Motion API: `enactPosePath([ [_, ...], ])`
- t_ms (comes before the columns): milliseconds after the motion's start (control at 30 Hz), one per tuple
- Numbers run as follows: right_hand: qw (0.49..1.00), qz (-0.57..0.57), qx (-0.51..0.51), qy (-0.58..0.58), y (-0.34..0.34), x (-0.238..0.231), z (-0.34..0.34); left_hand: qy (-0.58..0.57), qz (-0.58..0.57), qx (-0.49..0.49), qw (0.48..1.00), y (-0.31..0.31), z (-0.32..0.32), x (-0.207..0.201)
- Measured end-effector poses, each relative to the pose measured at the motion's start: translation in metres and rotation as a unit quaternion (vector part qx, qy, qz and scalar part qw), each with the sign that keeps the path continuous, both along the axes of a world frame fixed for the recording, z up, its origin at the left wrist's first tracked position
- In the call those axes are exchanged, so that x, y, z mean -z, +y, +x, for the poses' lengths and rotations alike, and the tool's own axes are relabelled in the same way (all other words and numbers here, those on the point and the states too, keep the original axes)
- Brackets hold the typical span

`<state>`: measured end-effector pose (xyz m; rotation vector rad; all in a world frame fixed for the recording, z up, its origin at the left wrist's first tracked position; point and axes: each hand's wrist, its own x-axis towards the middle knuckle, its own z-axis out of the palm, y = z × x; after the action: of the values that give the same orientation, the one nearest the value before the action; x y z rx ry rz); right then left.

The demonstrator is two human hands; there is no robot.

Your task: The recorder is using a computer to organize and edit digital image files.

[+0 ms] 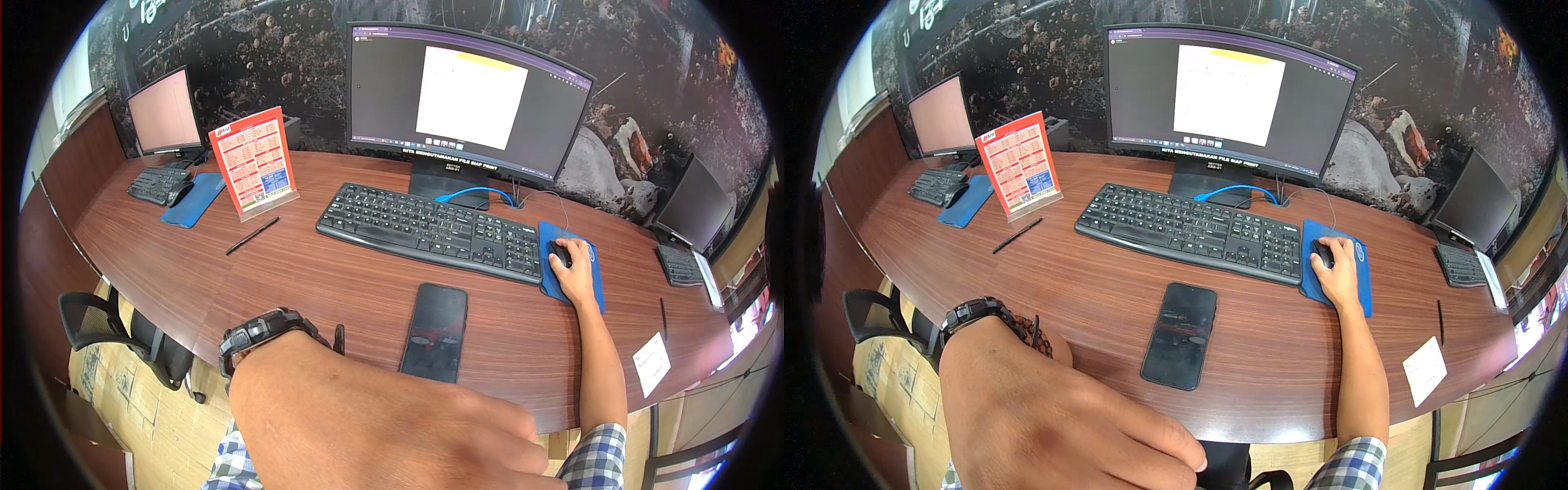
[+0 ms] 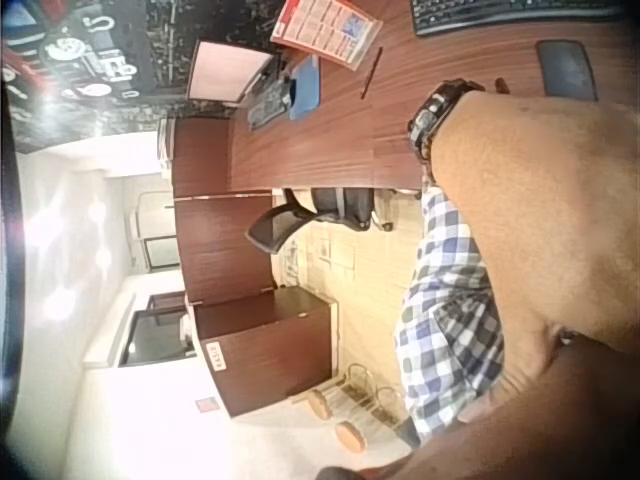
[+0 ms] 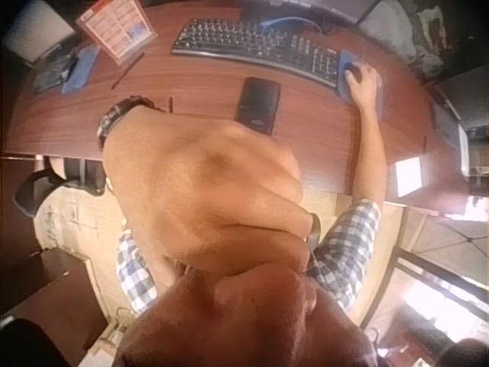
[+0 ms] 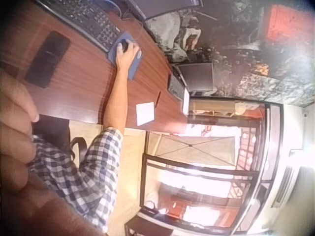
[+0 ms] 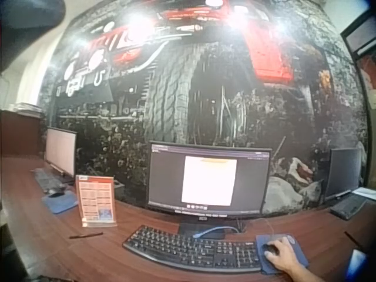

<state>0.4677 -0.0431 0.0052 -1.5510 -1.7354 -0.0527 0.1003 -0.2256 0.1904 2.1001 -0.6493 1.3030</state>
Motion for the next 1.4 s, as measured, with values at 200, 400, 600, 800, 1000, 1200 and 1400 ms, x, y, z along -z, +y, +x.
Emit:
enactPosePath([
  [200, 1.000, 0.000, -0.003, -0.007, 0.000, 0.000, 0.000, 0.007, 0.014, 0.008, 1.000, 0.002, 0.000, -0.002],
  [400, 1.000, 0.003, 0.000, -0.010, 0.001, 0.001, 0.002, -0.013, 0.013, -0.032, 0.999, -0.002, 0.004, 0.014],
  [600, 1.000, 0.004, -0.001, -0.008, 0.001, 0.002, 0.002, -0.047, -0.040, -0.014, 0.998, -0.003, 0.001, -0.002],
  [800, 1.000, 0.001, -0.003, -0.004, 0.000, 0.000, 0.000, -0.009, 0.031, -0.009, 0.999, 0.003, 0.002, 0.015],
  [1000, 1.000, 0.001, -0.002, -0.002, 0.000, 0.001, 0.001, -0.024, -0.009, -0.006, 1.000, 0.001, -0.002, -0.003],
  [1200, 1.000, 0.002, -0.003, -0.001, 0.002, 0.002, 0.002, -0.026, 0.076, -0.039, 0.996, 0.006, 0.000, 0.013],
  [1400, 1.000, 0.000, 0.002, -0.005, 0.001, 0.001, 0.000, -0.013, 0.025, -0.017, 0.999, -0.001, 0.002, 0.010],
])
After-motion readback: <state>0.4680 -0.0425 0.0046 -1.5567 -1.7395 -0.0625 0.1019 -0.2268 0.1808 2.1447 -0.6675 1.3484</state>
